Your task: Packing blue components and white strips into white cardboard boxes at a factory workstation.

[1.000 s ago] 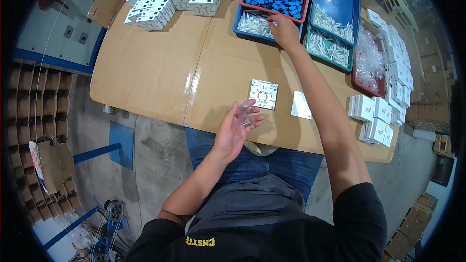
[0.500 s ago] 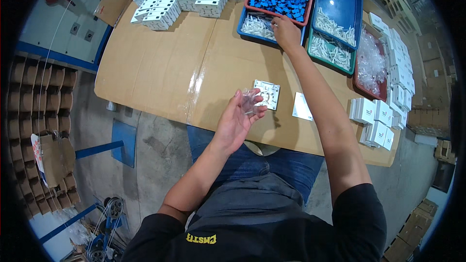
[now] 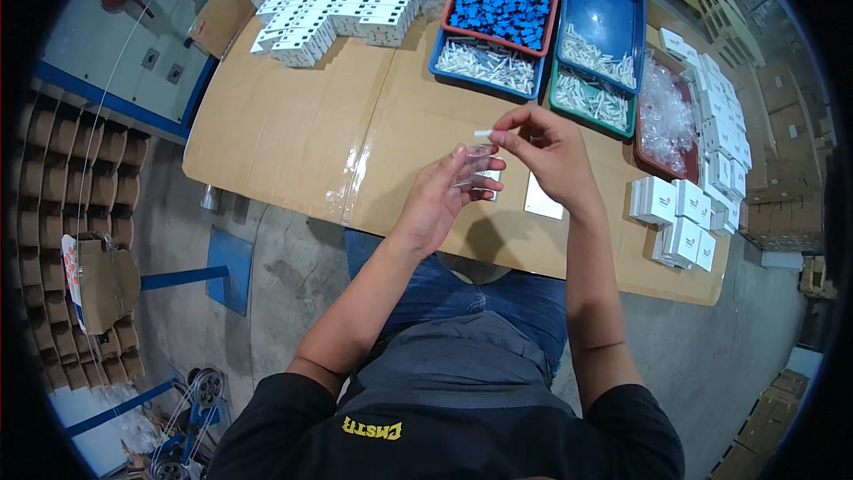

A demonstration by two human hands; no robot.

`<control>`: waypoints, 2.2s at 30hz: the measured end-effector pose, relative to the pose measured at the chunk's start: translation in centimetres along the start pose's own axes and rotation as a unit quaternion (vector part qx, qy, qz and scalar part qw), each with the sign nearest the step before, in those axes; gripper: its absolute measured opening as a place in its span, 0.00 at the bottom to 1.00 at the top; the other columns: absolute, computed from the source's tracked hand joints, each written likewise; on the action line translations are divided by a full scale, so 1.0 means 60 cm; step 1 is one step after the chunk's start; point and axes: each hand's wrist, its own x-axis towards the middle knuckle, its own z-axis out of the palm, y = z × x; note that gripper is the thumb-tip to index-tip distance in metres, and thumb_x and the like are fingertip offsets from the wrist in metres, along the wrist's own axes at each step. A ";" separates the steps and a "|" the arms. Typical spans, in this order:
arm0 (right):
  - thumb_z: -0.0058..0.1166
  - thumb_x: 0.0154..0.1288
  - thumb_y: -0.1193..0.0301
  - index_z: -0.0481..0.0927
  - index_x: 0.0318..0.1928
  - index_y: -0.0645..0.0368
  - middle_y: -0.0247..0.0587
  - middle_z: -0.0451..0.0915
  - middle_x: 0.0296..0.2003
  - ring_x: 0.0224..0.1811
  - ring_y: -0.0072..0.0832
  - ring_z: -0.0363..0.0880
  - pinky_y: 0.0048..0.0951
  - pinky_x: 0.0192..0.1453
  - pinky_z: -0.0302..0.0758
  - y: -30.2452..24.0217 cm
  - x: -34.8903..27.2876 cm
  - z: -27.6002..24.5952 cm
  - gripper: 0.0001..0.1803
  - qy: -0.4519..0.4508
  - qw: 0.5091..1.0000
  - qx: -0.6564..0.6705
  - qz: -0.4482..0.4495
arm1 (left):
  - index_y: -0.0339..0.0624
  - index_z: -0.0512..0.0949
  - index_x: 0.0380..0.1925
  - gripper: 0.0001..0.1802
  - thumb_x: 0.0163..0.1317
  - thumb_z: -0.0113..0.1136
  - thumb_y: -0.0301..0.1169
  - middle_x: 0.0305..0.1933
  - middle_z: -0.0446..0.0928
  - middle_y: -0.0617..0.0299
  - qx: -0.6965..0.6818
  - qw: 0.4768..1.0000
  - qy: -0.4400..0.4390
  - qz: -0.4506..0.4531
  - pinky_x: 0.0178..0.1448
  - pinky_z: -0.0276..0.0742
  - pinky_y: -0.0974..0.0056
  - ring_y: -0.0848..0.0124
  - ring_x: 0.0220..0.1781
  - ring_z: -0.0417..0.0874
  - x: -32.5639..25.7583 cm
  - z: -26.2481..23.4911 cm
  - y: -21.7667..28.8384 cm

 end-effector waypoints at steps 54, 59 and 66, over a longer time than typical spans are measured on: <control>0.50 0.82 0.58 0.84 0.47 0.67 0.34 0.83 0.38 0.38 0.18 0.79 0.23 0.40 0.78 -0.028 -0.062 -0.013 0.22 -0.171 0.984 -0.022 -0.034 | 0.45 0.73 0.61 0.26 0.83 0.38 0.52 0.52 0.82 0.62 -0.002 0.998 -0.012 -0.055 0.52 0.84 0.61 0.65 0.49 0.88 -0.056 0.065 -0.032; 0.49 0.82 0.60 0.85 0.40 0.71 0.37 0.84 0.39 0.38 0.22 0.80 0.25 0.44 0.77 -0.045 -0.065 -0.010 0.23 -0.195 0.979 0.011 0.054 | 0.44 0.73 0.60 0.26 0.83 0.38 0.52 0.51 0.83 0.62 -0.008 0.999 -0.026 -0.042 0.52 0.84 0.60 0.63 0.49 0.89 -0.056 0.054 -0.037; 0.48 0.82 0.60 0.83 0.26 0.73 0.43 0.85 0.40 0.41 0.28 0.81 0.31 0.47 0.78 -0.031 -0.060 -0.016 0.31 -0.212 0.977 -0.027 0.002 | 0.42 0.72 0.61 0.25 0.84 0.37 0.50 0.50 0.83 0.61 0.002 0.998 -0.027 -0.056 0.53 0.84 0.59 0.61 0.47 0.90 -0.051 0.048 -0.042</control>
